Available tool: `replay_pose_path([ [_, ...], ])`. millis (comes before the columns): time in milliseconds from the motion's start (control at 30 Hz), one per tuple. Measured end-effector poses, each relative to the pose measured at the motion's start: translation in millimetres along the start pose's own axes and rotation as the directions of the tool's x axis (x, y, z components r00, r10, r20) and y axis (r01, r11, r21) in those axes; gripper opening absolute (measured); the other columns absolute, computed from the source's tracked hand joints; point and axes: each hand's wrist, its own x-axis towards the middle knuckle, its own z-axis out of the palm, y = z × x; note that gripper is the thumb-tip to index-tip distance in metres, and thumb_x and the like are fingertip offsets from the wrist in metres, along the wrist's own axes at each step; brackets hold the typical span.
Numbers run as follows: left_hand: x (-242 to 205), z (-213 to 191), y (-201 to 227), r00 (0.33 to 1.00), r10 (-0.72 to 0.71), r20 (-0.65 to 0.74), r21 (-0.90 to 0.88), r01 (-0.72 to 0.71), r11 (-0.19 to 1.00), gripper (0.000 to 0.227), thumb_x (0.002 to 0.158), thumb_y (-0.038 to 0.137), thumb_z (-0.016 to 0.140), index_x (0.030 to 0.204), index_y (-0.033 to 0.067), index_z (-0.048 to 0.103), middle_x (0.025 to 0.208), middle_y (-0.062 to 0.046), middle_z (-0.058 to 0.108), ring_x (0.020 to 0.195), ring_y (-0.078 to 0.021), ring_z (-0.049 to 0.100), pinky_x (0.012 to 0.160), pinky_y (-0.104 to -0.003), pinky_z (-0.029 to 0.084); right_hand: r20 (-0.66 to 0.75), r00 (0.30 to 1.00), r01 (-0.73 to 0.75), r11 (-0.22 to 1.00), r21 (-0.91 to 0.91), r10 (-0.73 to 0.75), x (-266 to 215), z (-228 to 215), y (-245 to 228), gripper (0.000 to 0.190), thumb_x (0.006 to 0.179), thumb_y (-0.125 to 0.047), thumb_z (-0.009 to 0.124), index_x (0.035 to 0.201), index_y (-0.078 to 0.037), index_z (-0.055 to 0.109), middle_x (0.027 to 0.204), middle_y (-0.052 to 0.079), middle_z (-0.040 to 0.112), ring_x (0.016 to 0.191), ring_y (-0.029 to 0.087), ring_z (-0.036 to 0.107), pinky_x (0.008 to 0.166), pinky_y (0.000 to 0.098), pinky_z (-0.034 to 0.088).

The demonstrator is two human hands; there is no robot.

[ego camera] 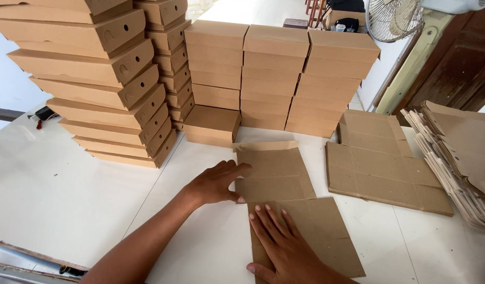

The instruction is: The person folds a flat cardboard sheet into a small box on a white table. They fold the side flaps, tuck the tabs, and close the top to form a finished box. Stacks of similar boxes and flat sheets are visible nearby.

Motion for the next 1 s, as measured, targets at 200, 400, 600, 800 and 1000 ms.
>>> replay_pose_path([
  [200,6.3,6.6,-7.4,0.995,-0.085,-0.050,-0.225,0.072,0.972,0.057,0.084,0.032,0.076,0.129,0.0210,0.044,0.133,-0.006,0.053,0.128,-0.0209,0.052,0.095,-0.036,0.045,0.005,1.000,0.011,0.998,-0.060,-0.011,0.5,-0.6,0.7,0.129,0.085,-0.111,0.037,0.166,-0.014,0.013,0.175,0.008,0.013,0.162,0.026,0.012,0.131,0.0429,0.011],
  [400,-13.5,-19.5,23.6,0.972,-0.228,-0.060,-0.345,0.194,0.918,0.044,0.089,0.032,0.069,0.121,0.0211,0.041,0.107,-0.005,0.061,0.088,-0.0190,0.055,0.074,-0.034,0.043,-0.011,1.000,0.009,1.000,-0.005,-0.009,-0.3,2.1,-0.6,0.126,0.086,-0.107,0.041,0.166,-0.013,0.015,0.175,0.009,0.014,0.162,0.027,0.013,0.130,0.0432,0.013],
  [600,-14.0,-19.0,23.0,0.993,-0.121,-0.007,-0.339,0.111,0.934,0.067,0.088,0.031,0.072,0.145,0.0221,0.038,0.106,-0.010,0.073,0.082,-0.0211,0.070,0.077,-0.034,0.053,-0.018,1.000,0.016,0.996,-0.088,-0.018,-0.6,0.7,0.8,0.127,0.085,-0.112,0.034,0.166,-0.017,0.013,0.175,0.008,0.012,0.163,0.026,0.011,0.131,0.0446,0.010],
  [800,5.0,5.9,-5.6,0.977,-0.095,-0.189,-0.059,0.086,0.995,0.055,0.091,0.038,0.066,0.138,0.0233,0.041,0.121,-0.007,0.062,0.118,-0.0268,0.054,0.092,-0.042,0.044,-0.030,0.999,0.019,0.997,-0.077,-0.021,-0.2,4.5,0.2,0.128,0.084,-0.112,0.037,0.166,-0.017,0.013,0.175,0.009,0.012,0.163,0.026,0.011,0.131,0.0435,0.011],
  [1000,-7.4,-15.4,6.6,0.975,-0.219,-0.043,-0.180,0.208,0.961,0.047,0.093,0.045,0.060,0.130,0.0198,0.044,0.116,-0.011,0.072,0.101,-0.0265,0.066,0.079,-0.038,0.050,-0.013,1.000,0.020,0.997,-0.080,-0.021,0.3,2.0,0.1,0.125,0.085,-0.110,0.036,0.167,-0.018,0.013,0.175,0.008,0.013,0.162,0.026,0.012,0.131,0.0433,0.011],
])
